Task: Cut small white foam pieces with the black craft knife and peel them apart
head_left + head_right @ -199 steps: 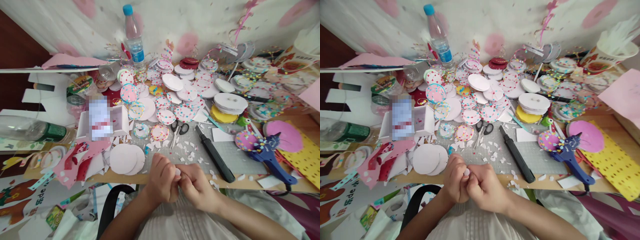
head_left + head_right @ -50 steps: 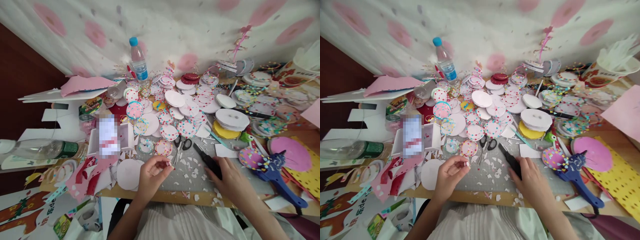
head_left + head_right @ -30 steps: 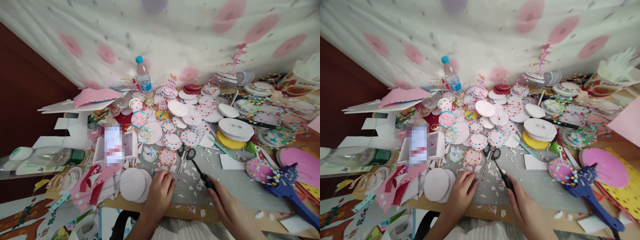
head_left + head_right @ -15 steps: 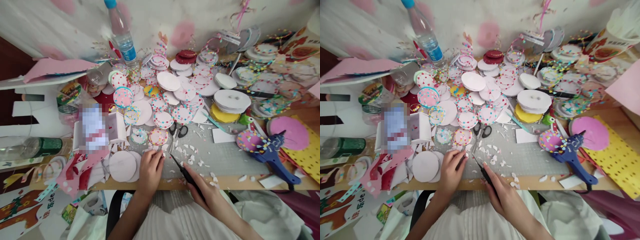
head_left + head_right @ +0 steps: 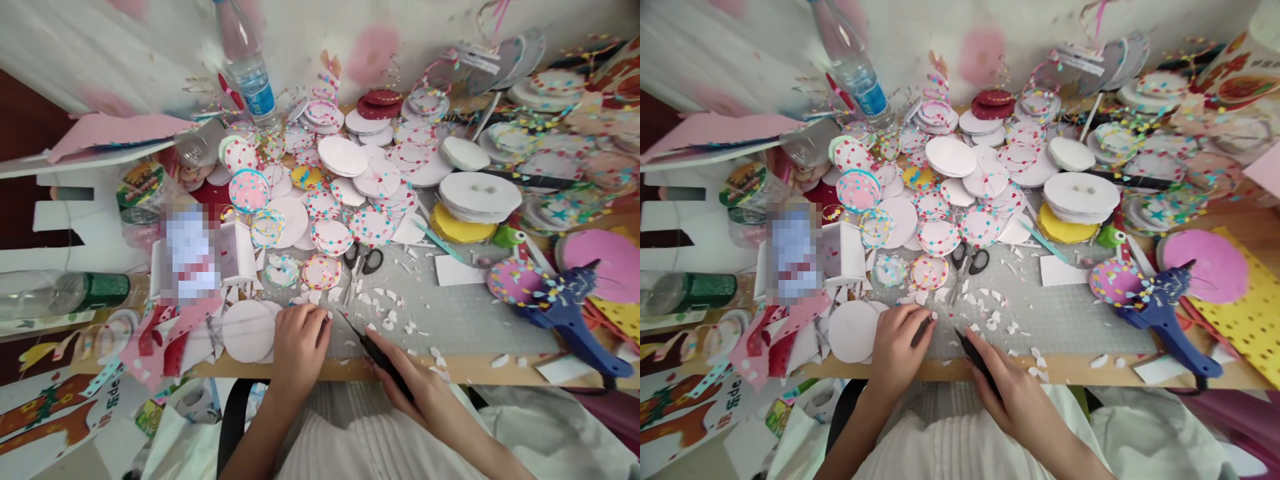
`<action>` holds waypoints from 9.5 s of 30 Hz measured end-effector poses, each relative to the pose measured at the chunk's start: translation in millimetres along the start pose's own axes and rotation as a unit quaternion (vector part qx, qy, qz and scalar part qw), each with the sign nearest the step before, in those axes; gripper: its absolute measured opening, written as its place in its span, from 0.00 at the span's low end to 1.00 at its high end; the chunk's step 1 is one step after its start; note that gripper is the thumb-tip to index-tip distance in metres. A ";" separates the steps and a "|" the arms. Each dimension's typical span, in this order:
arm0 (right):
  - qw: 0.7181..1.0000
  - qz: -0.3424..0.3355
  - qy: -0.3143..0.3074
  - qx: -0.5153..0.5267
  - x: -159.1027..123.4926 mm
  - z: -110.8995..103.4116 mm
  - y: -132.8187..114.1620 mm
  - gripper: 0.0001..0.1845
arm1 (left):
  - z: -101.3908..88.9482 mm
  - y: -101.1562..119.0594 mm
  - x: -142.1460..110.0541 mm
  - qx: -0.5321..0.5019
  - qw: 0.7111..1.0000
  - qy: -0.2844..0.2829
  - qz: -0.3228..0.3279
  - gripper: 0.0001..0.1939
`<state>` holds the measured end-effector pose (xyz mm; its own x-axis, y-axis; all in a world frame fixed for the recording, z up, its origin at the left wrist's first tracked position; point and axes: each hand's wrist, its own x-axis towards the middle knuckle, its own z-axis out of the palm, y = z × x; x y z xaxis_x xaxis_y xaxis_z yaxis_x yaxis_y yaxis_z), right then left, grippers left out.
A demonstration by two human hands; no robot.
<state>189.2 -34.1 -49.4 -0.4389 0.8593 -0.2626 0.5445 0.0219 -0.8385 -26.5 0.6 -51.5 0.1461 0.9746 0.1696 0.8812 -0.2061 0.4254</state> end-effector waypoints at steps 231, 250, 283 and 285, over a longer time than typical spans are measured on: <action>0.979 -0.170 -0.038 0.107 64.7 -47.8 -62.9 0.14 | -38.9 45.3 17.1 -0.543 0.827 0.043 -0.138 0.04; 0.990 -0.111 -0.081 0.025 62.6 -41.4 -57.4 0.15 | -39.0 30.1 19.8 -0.455 0.889 0.001 -0.059 0.12; 0.970 -0.209 0.004 -0.126 60.5 -29.3 -41.1 0.10 | -26.1 29.2 15.4 -0.459 0.878 -0.043 -0.127 0.03; 0.965 -0.224 0.018 -0.139 61.3 -29.8 -41.7 0.10 | -24.0 30.5 14.2 -0.461 0.874 -0.051 -0.147 0.03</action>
<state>160.9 32.8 -16.3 -0.6520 0.7491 0.1168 0.4788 0.5263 -0.7027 -8.4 6.1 -14.7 0.0550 0.9903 -0.1278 0.1582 0.1177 0.9804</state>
